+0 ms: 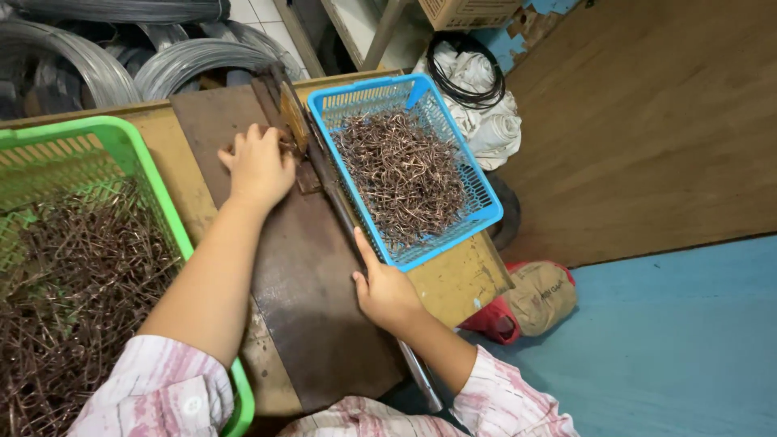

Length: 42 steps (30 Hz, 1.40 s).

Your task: The person repeatedly picks small metal wire pieces from a green basket, places each into a manual bending tool on a wooden workbench, and presses a lever to bend them. The bent pieces are dropped into a blue basket. The cycle repeats throughout the clip.

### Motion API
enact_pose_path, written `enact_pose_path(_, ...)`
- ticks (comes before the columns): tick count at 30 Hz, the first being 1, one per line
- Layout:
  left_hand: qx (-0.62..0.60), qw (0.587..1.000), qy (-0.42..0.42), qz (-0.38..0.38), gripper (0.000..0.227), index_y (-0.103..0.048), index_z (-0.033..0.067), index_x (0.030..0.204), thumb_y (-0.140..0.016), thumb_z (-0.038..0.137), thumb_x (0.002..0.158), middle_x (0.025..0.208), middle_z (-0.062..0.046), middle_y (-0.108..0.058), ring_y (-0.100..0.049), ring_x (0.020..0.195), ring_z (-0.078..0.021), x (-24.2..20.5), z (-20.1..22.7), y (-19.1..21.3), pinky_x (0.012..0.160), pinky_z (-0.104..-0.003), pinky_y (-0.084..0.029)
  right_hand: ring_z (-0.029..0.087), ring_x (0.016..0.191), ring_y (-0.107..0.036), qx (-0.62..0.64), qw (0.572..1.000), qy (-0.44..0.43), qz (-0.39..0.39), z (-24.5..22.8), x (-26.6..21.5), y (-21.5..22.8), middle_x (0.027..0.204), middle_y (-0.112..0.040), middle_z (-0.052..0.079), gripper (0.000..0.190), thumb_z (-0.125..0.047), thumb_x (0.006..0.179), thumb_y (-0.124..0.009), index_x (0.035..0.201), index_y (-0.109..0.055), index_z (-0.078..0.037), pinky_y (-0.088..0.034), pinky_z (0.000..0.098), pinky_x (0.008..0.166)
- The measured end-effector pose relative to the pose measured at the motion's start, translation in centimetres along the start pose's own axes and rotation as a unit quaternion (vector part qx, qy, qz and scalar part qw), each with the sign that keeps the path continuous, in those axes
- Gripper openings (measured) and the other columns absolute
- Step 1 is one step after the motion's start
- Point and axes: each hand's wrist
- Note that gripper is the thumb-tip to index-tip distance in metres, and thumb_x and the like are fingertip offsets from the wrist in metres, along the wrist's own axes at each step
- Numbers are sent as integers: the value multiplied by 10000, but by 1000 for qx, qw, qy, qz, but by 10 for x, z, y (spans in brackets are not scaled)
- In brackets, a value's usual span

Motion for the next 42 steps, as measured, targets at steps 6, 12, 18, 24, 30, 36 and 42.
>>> enact_pose_path(6,16,999,-7,39,154,-707,211,1047,-783,288,938,1234,-39,-576,-524,1258,-348,2,-4,-5,1068,-713,-345,522,1173,-713,-21,1000,-16,-14,0,8,-4,1169,-745,322,827,-284,1074,-533,1771,-89,-302,-570,614,1010)
enact_pose_path(12,5,999,3,34,111,-728,210,1020,-788,280,958,1220,-29,-574,-511,1254,-330,2,-1,-2,1091,-683,-331,527,1107,-736,-42,999,-19,-3,-3,11,-6,1101,-758,331,853,-241,1074,-548,1775,-65,-297,-591,609,965)
enact_pose_path(18,-3,999,14,39,115,-732,183,1025,-794,257,963,1164,-36,-571,-517,1233,-340,0,5,0,1090,-700,-320,508,1071,-753,-64,998,-23,10,-7,9,-6,1056,-766,313,819,-184,1088,-496,1774,-61,-287,-610,594,930)
enact_pose_path(24,-12,999,8,36,118,-730,196,1014,-800,277,963,1174,-23,-562,-502,1236,-328,3,-2,-7,1093,-689,-307,490,1057,-762,-67,997,-30,20,-2,11,-11,1037,-774,292,812,-193,1084,-485,1771,-75,-334,-613,585,921)
enact_pose_path(30,-11,999,3,41,110,-731,209,1002,-804,285,968,1190,-13,-561,-493,1243,-319,5,-6,-11,1096,-683,-295,524,1082,-746,-45,999,-21,16,-1,12,-9,1067,-768,323,825,-207,1070,-506,1770,-86,-328,-598,617,935)
enact_pose_path(36,-14,999,-3,48,98,-743,196,994,-810,264,968,1166,-8,-561,-496,1235,-312,5,-5,-10,1102,-681,-302,562,1163,-703,-20,1000,-8,-3,-3,7,-1,1188,-739,363,871,-181,1050,-551,1769,-77,-310,-568,649,999)
enact_pose_path(42,15,999,6,34,71,-769,234,995,-804,281,954,1177,3,-583,-505,1237,-304,6,-11,-15,1090,-677,-314,560,1184,-695,-30,999,-1,-20,-11,-1,19,1232,-733,352,897,-180,1037,-567,1767,-66,-325,-561,657,1015)
Point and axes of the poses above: each hand's wrist, its own x-axis towards the middle knuckle, its own y-axis out of the back of the hand, z = x × y
